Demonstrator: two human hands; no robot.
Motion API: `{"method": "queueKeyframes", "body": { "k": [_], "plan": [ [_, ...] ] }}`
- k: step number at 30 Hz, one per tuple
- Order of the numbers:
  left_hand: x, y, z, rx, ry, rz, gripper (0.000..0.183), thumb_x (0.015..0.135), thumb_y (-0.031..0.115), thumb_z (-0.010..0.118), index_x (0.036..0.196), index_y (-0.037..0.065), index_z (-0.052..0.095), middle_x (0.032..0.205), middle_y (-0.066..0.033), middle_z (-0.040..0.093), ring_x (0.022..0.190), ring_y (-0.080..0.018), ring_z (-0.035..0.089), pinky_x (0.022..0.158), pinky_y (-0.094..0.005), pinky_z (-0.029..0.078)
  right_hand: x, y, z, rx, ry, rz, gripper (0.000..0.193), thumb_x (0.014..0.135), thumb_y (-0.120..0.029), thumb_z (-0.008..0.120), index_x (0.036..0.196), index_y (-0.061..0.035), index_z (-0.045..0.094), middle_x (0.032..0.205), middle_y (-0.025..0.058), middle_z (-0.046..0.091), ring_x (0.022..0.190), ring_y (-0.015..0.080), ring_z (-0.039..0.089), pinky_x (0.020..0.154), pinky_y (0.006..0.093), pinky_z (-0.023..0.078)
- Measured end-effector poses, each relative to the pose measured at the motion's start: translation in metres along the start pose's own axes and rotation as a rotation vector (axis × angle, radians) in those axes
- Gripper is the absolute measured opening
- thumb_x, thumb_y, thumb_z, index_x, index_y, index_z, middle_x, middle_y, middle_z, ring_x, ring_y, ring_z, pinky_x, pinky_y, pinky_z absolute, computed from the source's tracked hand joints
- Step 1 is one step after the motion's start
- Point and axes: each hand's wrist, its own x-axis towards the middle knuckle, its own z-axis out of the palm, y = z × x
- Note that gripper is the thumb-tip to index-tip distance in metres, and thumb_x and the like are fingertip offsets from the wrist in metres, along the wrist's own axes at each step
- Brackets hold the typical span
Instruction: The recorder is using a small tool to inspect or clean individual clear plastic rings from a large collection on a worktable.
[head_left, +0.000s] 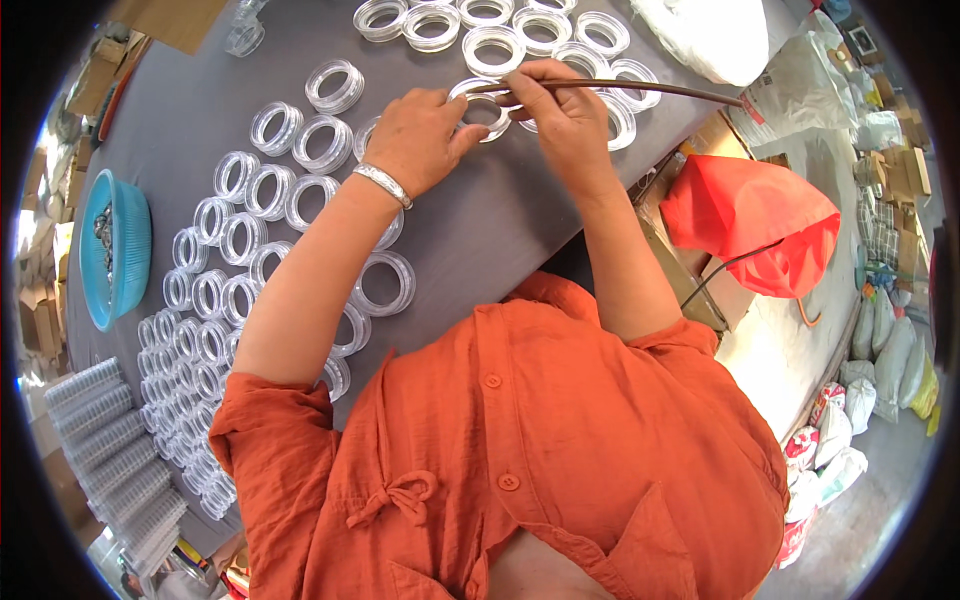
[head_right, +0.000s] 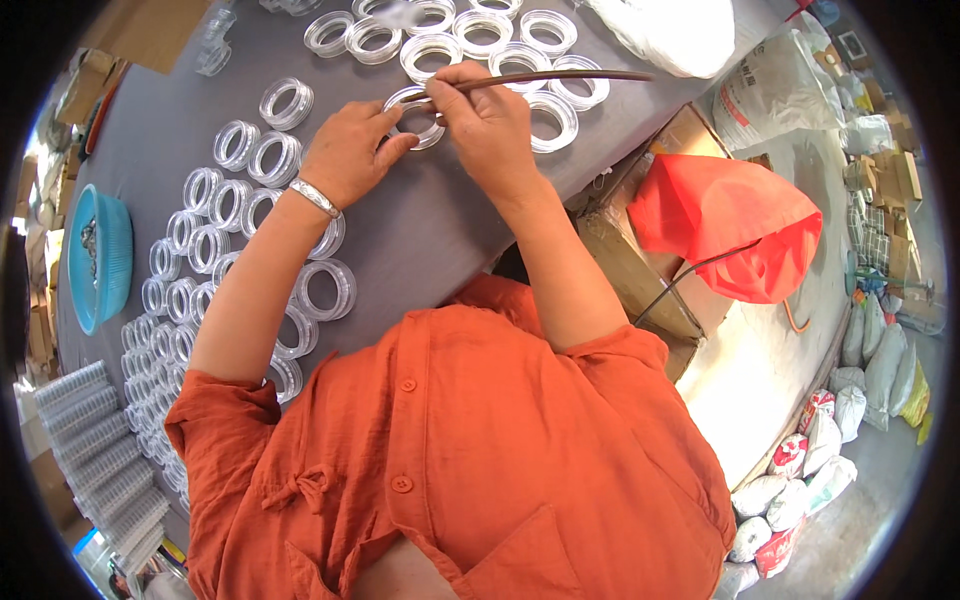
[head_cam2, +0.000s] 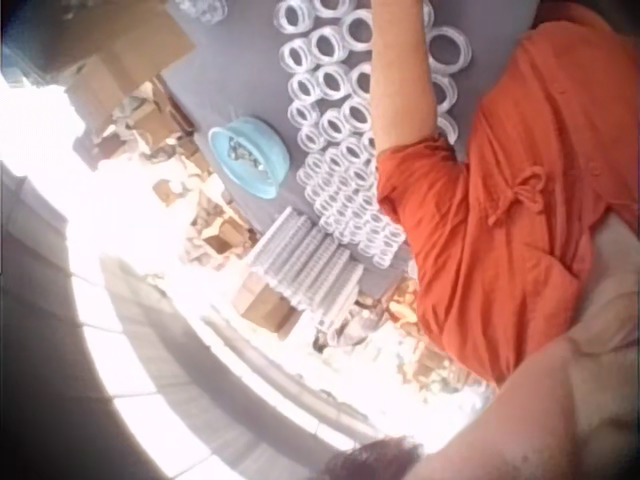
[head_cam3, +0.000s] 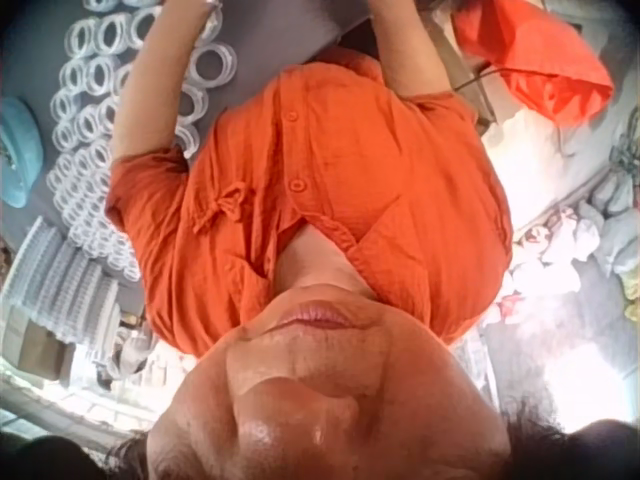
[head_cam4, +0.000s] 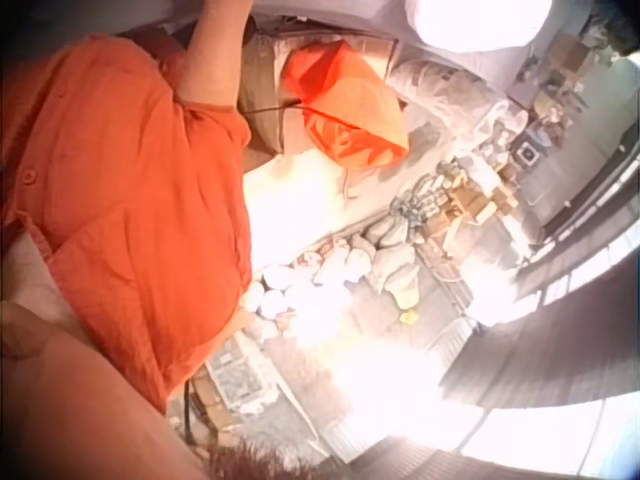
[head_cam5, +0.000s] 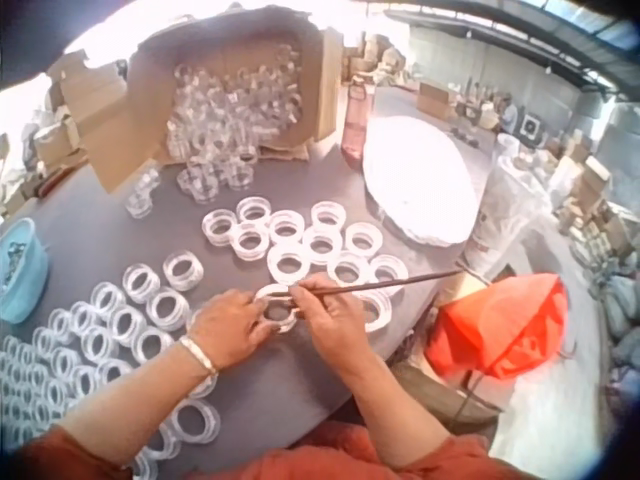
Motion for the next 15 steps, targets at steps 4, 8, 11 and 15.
{"method": "queueKeyframes", "body": {
  "k": [4,8,11,15],
  "plan": [
    [-0.001,0.003,0.002,0.039,0.05,0.01,0.043,0.085,0.038,0.066,0.111,0.004,0.064,0.098,-0.0126,0.064,0.095,-0.0311,0.058,0.082,-0.0421,0.047,0.008,0.012,0.008,-0.321,-0.08,-0.258,0.012,0.087,-0.012,0.062,0.094,-0.0021,0.064,0.07,0.0115,0.063,0.064,0.0224,0.063,0.061,0.0327,0.049],
    [0.001,0.009,-0.005,0.106,-0.041,-0.071,0.046,0.082,0.043,0.067,0.11,0.006,0.065,0.098,-0.0115,0.064,0.097,-0.0299,0.059,0.082,-0.0422,0.047,0.018,-0.013,0.003,-0.665,-0.081,-0.302,0.014,0.087,-0.016,0.06,0.086,-0.0017,0.064,0.073,0.0173,0.064,0.068,0.0355,0.063,0.063,0.0408,0.049],
    [0.001,0.01,-0.006,0.088,-0.029,-0.095,0.049,0.08,0.046,0.069,0.109,0.007,0.066,0.101,-0.0119,0.065,0.098,-0.0288,0.059,0.084,-0.0412,0.047,0.022,-0.031,-0.01,-0.686,-0.13,-0.138,0.019,0.087,-0.018,0.059,0.084,0.0005,0.064,0.073,0.0179,0.064,0.066,0.0337,0.063,0.063,0.0392,0.049],
    [0.002,0.009,-0.001,0.037,0.001,-0.134,0.052,0.078,0.046,0.071,0.112,0.007,0.066,0.102,-0.0126,0.065,0.097,-0.0294,0.06,0.084,-0.0404,0.047,0.023,-0.035,-0.015,-0.521,-0.265,0.072,0.022,0.087,-0.019,0.059,0.086,0.0025,0.065,0.07,0.0117,0.066,0.066,0.0203,0.066,0.065,0.0339,0.051]
  ]
}}
